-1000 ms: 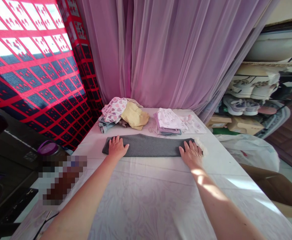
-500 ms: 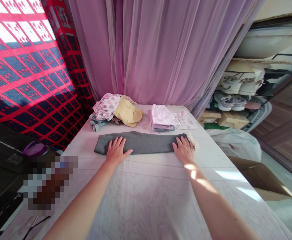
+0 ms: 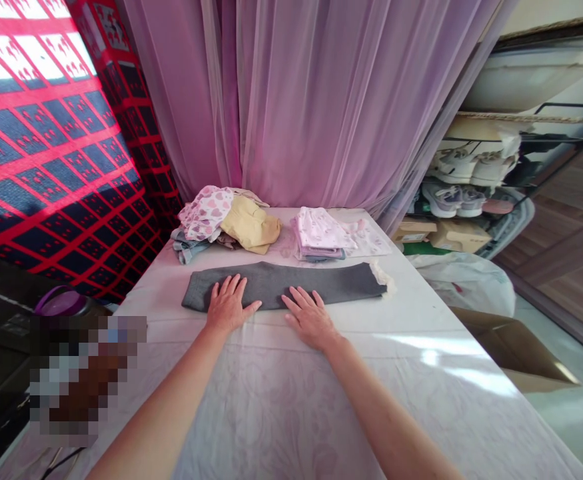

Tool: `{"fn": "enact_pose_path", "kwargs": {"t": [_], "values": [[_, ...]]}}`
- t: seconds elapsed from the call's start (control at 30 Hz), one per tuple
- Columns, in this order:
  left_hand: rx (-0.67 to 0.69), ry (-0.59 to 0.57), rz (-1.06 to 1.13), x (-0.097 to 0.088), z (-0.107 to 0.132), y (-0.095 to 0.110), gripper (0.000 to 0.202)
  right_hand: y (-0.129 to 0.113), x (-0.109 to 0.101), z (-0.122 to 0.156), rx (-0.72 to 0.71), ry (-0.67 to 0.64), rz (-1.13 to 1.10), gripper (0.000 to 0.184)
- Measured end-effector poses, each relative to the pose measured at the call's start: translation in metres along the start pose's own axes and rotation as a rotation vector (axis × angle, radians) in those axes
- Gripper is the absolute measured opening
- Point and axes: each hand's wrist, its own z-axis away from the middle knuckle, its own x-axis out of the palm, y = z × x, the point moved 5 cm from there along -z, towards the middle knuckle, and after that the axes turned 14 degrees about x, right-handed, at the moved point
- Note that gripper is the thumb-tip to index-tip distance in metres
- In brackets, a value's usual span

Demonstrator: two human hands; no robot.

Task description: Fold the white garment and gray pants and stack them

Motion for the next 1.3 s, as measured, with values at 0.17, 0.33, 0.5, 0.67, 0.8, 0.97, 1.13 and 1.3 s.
{"fn": "enact_pose_path", "kwargs": {"t": [0.17,0.33,0.5,0.67,0.8,0.97,1.13,1.3], "values": [[-0.005,0.000,-0.009,0.000,0.000,0.000,0.073,0.044,-0.004,0.007,0.145,-0.025,0.050,0.054],[-0.005,-0.004,-0.010,-0.001,0.000,0.001,0.074,0.106,-0.009,0.014,0.344,0.016,0.129,0.054],[-0.016,-0.020,-0.005,-0.002,0.000,0.001,0.074,0.149,-0.010,0.016,0.504,0.126,0.162,0.053],[-0.047,-0.060,0.027,-0.005,-0.002,0.001,0.074,0.153,-0.005,0.015,0.490,0.168,0.150,0.055],[-0.133,-0.096,0.066,-0.006,-0.008,0.018,0.067,0.152,-0.004,0.015,0.488,0.176,0.134,0.056],[0.024,-0.015,0.124,-0.005,-0.023,0.078,0.057,0.151,-0.007,0.015,0.496,0.182,0.131,0.055],[0.038,-0.024,0.150,0.005,-0.025,0.095,0.060,0.152,-0.007,0.015,0.504,0.166,0.123,0.056],[-0.024,0.016,0.068,0.001,-0.003,0.043,0.057,0.158,-0.001,0.014,0.479,0.192,0.116,0.056]]}}
